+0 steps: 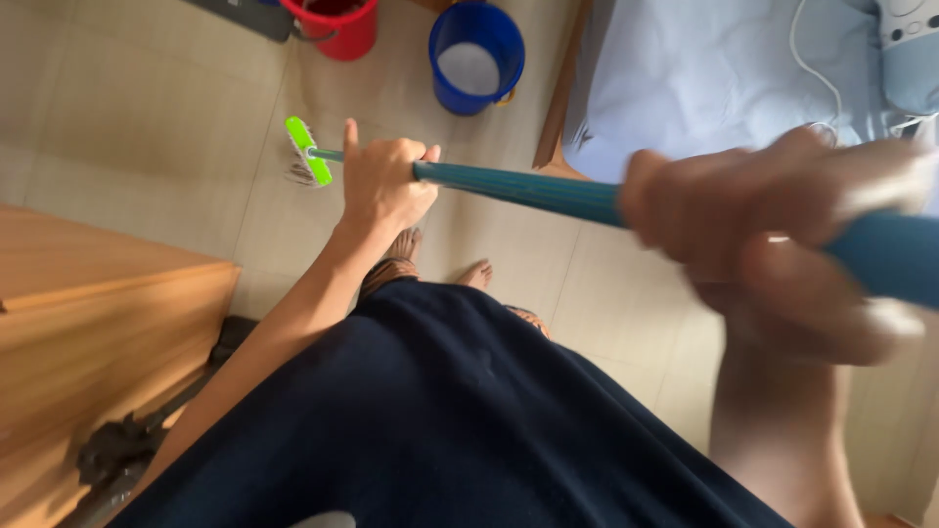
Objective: Mopping the floor in a room around furniture and buckets.
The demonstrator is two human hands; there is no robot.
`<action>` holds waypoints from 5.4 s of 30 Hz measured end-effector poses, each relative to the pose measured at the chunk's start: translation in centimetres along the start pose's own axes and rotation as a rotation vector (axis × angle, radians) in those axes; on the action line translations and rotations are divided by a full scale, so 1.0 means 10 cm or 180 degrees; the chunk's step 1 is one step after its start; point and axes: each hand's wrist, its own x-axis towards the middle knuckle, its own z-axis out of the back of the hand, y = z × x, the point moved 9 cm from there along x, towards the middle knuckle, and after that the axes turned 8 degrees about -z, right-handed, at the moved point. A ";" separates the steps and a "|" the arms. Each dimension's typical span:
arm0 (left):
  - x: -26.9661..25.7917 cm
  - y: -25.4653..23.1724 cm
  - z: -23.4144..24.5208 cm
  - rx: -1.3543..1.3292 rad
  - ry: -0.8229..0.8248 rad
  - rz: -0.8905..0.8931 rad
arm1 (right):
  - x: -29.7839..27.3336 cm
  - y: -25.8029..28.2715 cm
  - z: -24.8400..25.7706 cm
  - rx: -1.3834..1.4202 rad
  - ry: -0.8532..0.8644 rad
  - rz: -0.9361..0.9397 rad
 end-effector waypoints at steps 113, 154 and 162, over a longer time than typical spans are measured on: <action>-0.12 1.96 -3.16 0.0342 0.1959 0.0384 | -1.10 -2.42 -0.62 -0.1105 -0.0607 -0.1874; 0.55 1.22 -2.40 0.0082 0.1476 -0.0372 | -0.81 -2.17 -0.20 -0.0972 -0.2144 -0.2329; 0.23 0.42 -1.98 -0.0359 0.1591 -0.0844 | -0.98 -1.32 -0.16 -0.1387 -0.1883 -0.1522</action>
